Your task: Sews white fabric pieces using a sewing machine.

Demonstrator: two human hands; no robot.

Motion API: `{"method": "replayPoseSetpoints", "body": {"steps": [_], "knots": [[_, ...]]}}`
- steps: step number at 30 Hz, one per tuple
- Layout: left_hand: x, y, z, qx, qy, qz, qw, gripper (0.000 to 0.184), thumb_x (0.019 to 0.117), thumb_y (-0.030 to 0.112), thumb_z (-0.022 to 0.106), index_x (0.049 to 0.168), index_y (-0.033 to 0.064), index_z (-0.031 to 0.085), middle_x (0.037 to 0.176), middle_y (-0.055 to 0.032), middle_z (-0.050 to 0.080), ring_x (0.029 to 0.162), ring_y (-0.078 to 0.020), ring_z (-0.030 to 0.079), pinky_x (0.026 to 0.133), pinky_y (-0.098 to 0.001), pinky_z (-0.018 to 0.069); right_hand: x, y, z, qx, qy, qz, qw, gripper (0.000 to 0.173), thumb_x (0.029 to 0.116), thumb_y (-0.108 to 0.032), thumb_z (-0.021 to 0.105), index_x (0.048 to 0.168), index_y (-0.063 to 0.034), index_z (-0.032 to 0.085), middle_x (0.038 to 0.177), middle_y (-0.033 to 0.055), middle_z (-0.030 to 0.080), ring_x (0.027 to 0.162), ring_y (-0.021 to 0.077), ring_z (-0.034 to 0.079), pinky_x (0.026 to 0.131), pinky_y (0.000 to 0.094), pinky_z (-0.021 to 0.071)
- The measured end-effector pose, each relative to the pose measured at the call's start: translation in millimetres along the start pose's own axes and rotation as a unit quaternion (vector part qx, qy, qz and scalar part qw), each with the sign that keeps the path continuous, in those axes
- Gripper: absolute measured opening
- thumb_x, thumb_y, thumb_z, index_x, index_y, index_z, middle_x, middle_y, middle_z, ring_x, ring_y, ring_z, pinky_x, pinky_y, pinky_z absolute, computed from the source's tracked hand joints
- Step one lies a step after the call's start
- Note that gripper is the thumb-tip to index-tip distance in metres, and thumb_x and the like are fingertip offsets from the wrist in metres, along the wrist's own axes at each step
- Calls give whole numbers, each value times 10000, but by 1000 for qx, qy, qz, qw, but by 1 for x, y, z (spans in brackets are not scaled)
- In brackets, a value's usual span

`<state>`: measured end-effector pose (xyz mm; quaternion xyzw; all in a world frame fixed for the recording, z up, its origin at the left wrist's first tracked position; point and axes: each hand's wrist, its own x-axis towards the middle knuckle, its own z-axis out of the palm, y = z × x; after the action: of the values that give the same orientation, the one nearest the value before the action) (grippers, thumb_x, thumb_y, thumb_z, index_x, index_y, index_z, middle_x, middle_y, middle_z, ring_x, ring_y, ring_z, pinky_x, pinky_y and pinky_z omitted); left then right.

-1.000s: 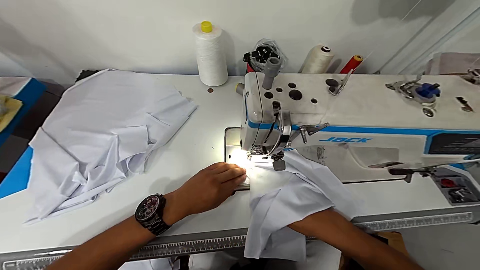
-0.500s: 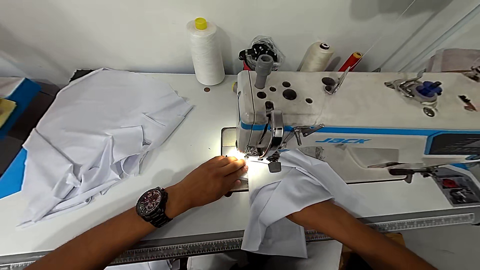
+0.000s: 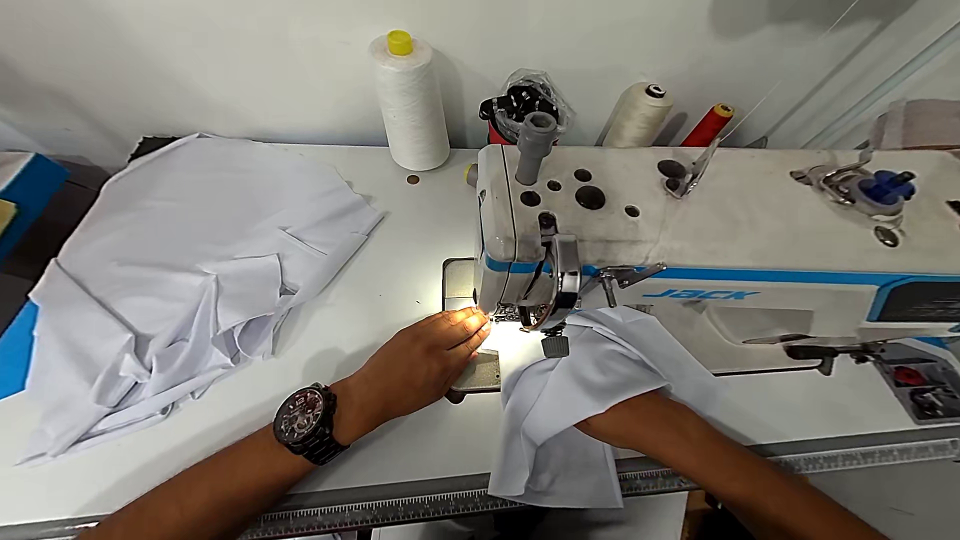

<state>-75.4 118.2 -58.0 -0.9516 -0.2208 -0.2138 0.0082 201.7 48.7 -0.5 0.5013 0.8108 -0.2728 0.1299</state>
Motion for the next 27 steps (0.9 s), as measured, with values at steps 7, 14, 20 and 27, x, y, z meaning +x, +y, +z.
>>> {"method": "replayPoseSetpoints", "body": {"steps": [7, 14, 20, 27], "knots": [[1, 0, -3, 3, 2, -1, 1000, 372, 1023, 172, 447, 1211, 32, 736, 1266, -101, 708, 1245, -218, 638, 1091, -301, 462, -1, 10, 12, -7, 125, -121, 985, 247, 1005, -106, 556, 921, 66, 712, 921, 230, 720, 914, 346, 710, 835, 483, 540], [2, -3, -1, 16, 0, -11, 1000, 368, 1013, 177, 453, 1197, 51, 746, 1264, -92, 714, 1253, -223, 638, 1098, -321, 462, 9, 17, 5, 14, 135, -146, 980, 132, 944, -89, 625, 894, -7, 715, 853, 153, 700, 812, 255, 691, 711, 423, 533], [6, -6, -1, 20, 8, -20, 1000, 345, 998, 173, 467, 1122, 46, 763, 1176, -96, 736, 1200, -231, 660, 1072, -330, 476, 15, 32, 10, 26, 183, -190, 964, 159, 950, -118, 604, 939, -34, 738, 956, 88, 742, 888, 161, 699, 799, 331, 556], [12, -13, -1, 29, -7, -32, 999, 343, 1008, 180, 465, 1114, 44, 761, 1176, -106, 735, 1229, -246, 651, 1078, -358, 482, 17, 25, -6, 18, 100, -83, 991, 170, 965, -178, 670, 1022, -36, 745, 1037, 109, 731, 1020, 181, 681, 916, 371, 524]]}}
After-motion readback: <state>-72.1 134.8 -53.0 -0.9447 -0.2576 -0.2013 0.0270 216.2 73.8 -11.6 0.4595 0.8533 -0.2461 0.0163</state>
